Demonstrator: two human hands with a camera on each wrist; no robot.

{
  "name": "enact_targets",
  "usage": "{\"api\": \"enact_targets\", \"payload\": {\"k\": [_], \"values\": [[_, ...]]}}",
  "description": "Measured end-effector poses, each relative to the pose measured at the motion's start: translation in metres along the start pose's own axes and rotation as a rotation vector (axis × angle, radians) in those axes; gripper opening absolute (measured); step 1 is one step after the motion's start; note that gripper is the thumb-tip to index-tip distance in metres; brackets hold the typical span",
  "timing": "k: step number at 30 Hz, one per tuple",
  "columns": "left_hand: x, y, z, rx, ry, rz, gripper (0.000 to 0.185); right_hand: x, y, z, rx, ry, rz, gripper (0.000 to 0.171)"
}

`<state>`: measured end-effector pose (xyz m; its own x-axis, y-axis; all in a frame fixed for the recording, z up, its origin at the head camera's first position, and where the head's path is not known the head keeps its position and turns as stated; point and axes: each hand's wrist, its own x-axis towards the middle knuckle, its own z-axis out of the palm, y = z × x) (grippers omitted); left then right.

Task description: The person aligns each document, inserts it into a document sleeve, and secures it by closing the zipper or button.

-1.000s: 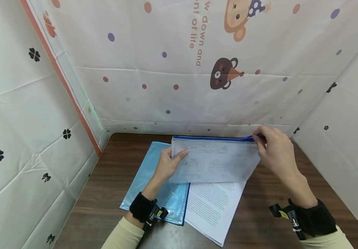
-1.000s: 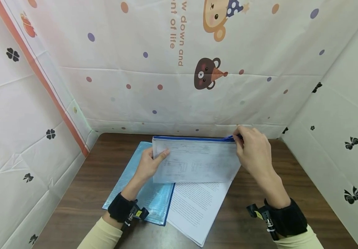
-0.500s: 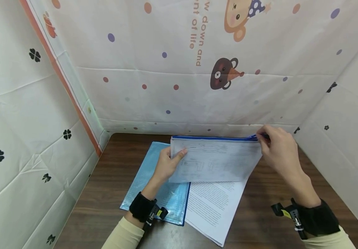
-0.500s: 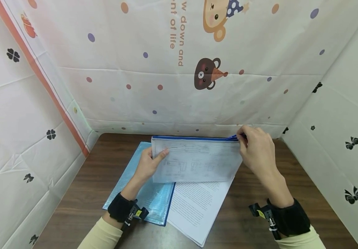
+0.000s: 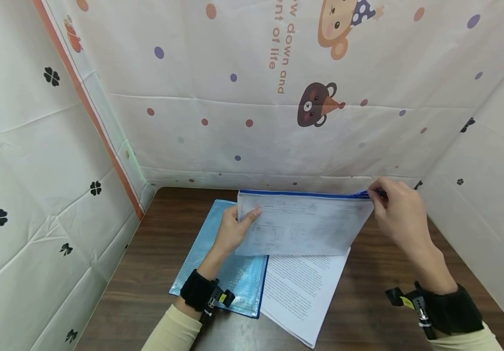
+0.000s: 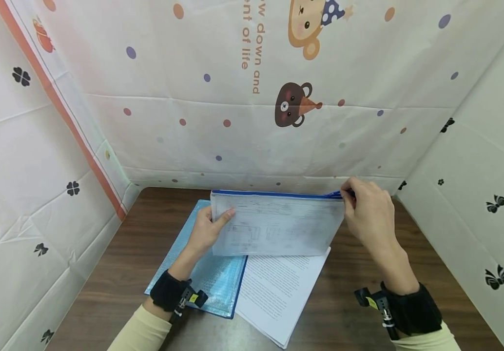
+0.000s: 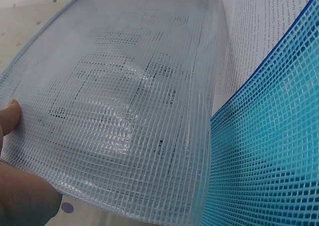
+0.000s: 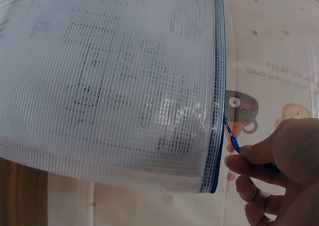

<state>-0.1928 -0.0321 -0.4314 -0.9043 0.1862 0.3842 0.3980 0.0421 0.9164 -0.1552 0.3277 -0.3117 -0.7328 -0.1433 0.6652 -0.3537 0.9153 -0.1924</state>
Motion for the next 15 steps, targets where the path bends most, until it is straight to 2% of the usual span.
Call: {"api": "enact_targets", "payload": {"k": [15], "values": [[-0.001, 0.001, -0.003, -0.001, 0.013, -0.012, 0.026, -0.005, 0.017, -0.002, 0.009, 0.01, 0.037, 0.004]]}}
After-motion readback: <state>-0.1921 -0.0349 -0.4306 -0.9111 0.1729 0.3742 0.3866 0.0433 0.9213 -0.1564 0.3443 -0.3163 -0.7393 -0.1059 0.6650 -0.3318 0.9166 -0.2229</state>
